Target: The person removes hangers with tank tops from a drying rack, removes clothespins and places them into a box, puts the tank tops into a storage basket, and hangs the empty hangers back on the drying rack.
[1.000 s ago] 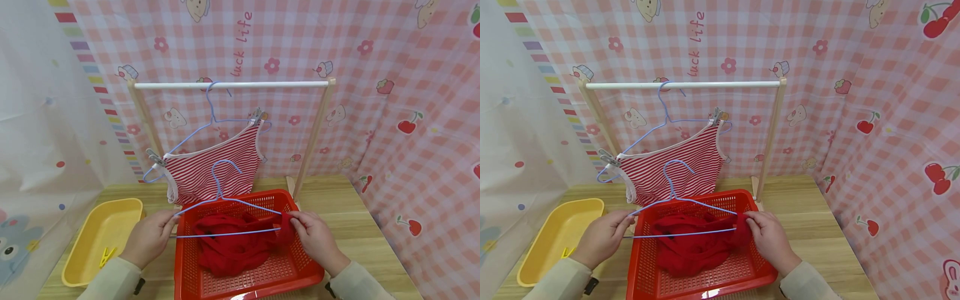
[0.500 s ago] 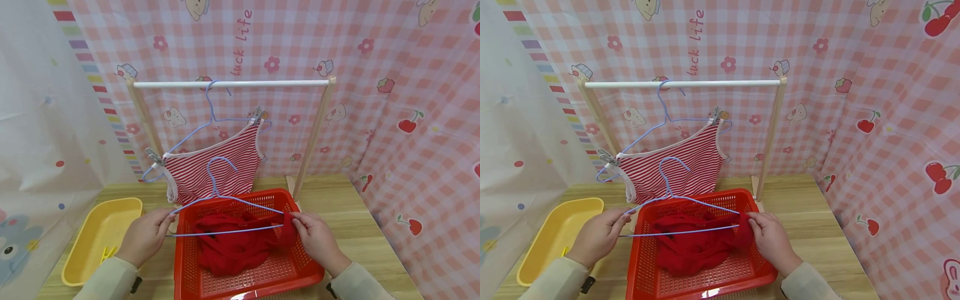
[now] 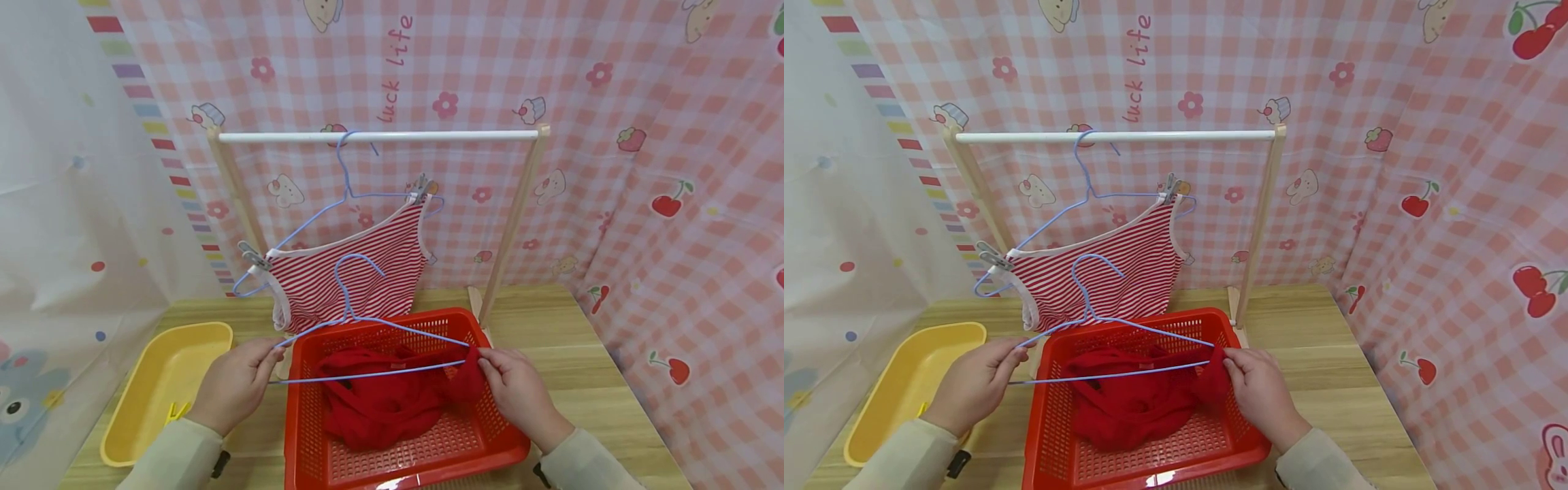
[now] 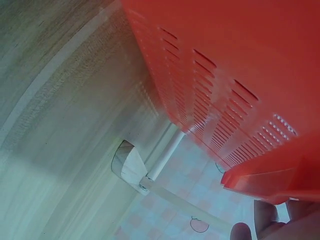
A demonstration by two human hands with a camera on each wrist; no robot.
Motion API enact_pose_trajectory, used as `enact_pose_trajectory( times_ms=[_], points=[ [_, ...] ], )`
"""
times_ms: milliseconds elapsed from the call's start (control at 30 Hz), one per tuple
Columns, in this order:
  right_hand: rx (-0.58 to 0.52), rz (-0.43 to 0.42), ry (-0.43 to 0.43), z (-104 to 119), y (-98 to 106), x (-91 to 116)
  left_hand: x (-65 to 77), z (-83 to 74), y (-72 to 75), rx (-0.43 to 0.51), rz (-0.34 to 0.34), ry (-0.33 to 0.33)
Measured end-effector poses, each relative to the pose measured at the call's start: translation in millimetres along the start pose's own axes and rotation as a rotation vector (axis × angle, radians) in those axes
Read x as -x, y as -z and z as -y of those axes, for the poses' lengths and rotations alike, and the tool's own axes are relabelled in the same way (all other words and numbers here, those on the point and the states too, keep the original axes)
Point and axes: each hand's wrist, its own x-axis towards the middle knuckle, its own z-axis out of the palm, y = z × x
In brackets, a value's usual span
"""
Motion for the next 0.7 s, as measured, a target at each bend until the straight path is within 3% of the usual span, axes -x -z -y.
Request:
enact_pose_trajectory(
  times_ms=[700],
  points=[
    [0.05, -0.034, 0.093, -6.5, -4.2, 0.4, -1.0, -0.8, 2.1, 0.034, -0.023, 0.0]
  ],
)
